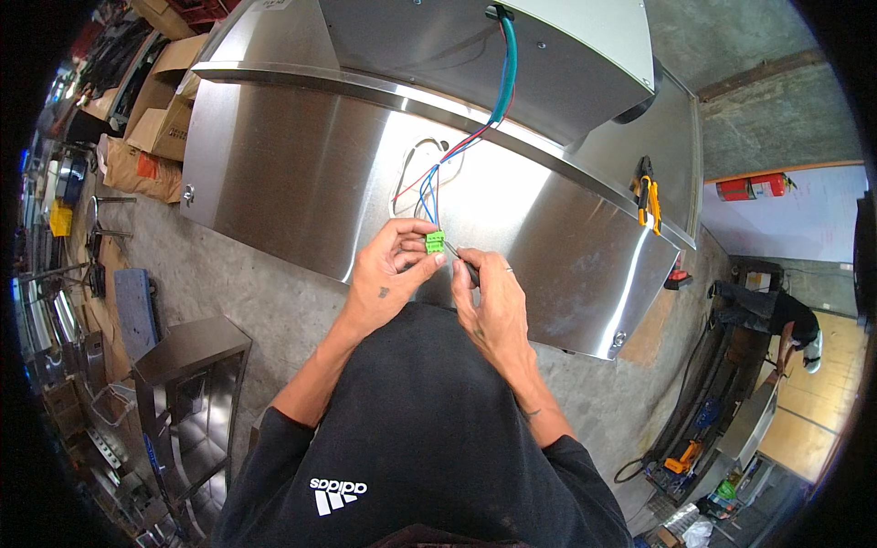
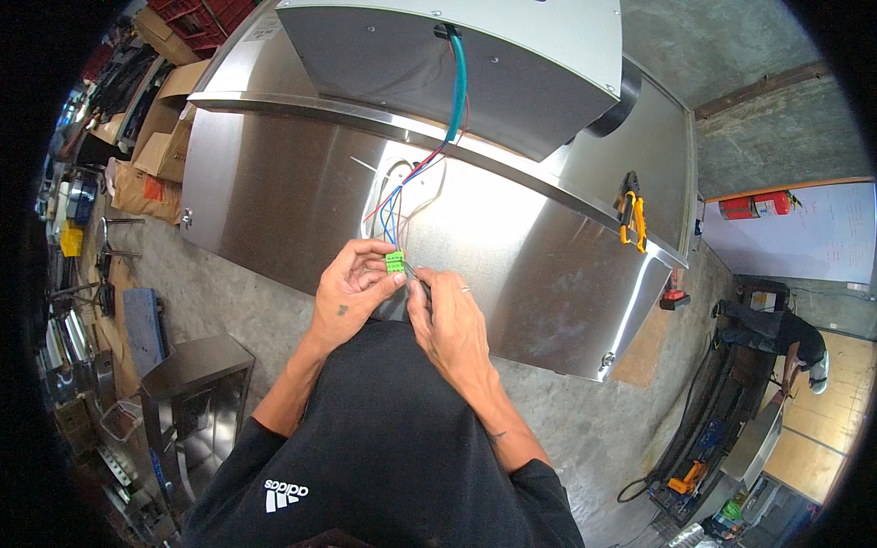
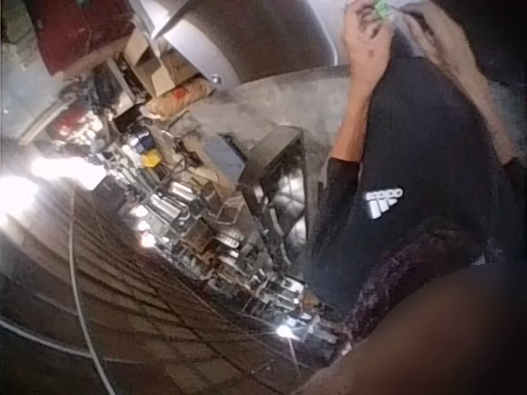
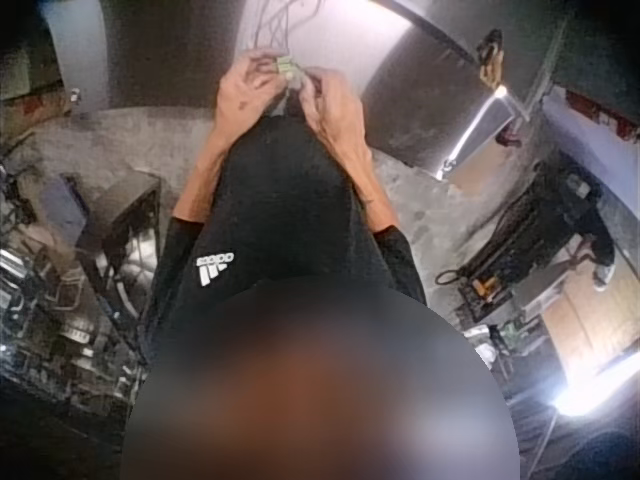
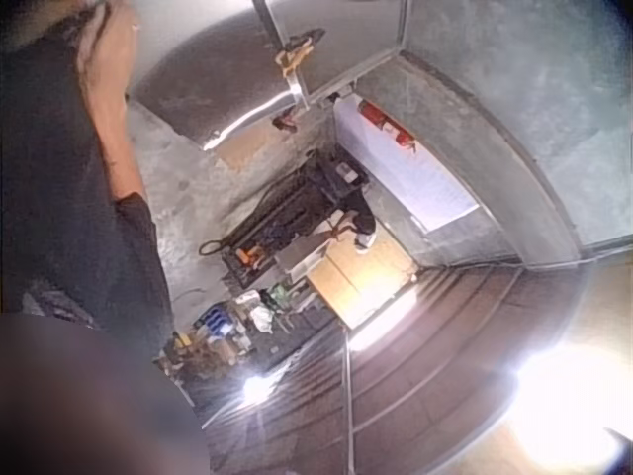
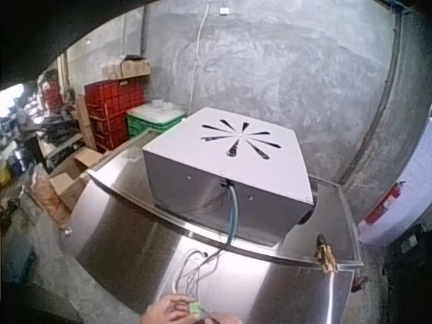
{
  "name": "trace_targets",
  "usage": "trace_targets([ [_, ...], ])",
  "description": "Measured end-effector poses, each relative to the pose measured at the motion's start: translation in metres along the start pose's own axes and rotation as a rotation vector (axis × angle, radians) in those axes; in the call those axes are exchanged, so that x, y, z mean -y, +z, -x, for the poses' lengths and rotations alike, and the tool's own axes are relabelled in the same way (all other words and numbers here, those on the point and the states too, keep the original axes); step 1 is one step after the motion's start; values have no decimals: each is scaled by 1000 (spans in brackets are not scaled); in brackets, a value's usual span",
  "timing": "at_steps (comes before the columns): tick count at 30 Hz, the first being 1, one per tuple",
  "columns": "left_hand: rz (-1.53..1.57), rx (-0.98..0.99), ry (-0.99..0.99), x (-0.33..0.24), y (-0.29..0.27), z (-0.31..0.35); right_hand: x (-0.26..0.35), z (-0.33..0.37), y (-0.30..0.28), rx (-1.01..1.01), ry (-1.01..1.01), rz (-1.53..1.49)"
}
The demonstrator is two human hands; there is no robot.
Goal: The person connects multiple colored wires to a green terminal block on a stainless steel appliance. They use a screwdriver to tighten the terminals and pliers to trim excess wire, then tuck the wires into the unit.
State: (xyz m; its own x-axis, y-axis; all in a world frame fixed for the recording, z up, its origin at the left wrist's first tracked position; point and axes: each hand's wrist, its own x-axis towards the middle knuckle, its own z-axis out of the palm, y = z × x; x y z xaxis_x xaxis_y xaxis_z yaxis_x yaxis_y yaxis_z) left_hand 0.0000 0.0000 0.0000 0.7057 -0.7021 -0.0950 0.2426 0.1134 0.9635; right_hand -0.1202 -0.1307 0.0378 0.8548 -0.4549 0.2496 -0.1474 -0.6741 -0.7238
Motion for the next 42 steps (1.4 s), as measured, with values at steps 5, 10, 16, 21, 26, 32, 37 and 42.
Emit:
trace_targets([
  [5,-93,-28,28,-4,-1,1,1,-4,3,-43,-71,91],
  [10,-234,-61,86,-6,4,2,8,-7,-2,-45,-97,198],
  [16,-461,-76,170,-9,5,2,11,-12,-9,40,-139,356],
  [21,-495,-71,188,-10,2,2,14,-19,-17,120,-172,312],
  [26,-493,-56,198,-8,3,2,7,-22,-23,202,-212,326],
  [32,-538,-40,195,-8,0,2,2,-23,-21,191,-203,391],
  [37,-527,-53,192,-10,4,3,8,-29,-27,143,-230,365],
  [42,-502,-61,193,-9,4,3,-1,-24,-22,174,-207,435],
])
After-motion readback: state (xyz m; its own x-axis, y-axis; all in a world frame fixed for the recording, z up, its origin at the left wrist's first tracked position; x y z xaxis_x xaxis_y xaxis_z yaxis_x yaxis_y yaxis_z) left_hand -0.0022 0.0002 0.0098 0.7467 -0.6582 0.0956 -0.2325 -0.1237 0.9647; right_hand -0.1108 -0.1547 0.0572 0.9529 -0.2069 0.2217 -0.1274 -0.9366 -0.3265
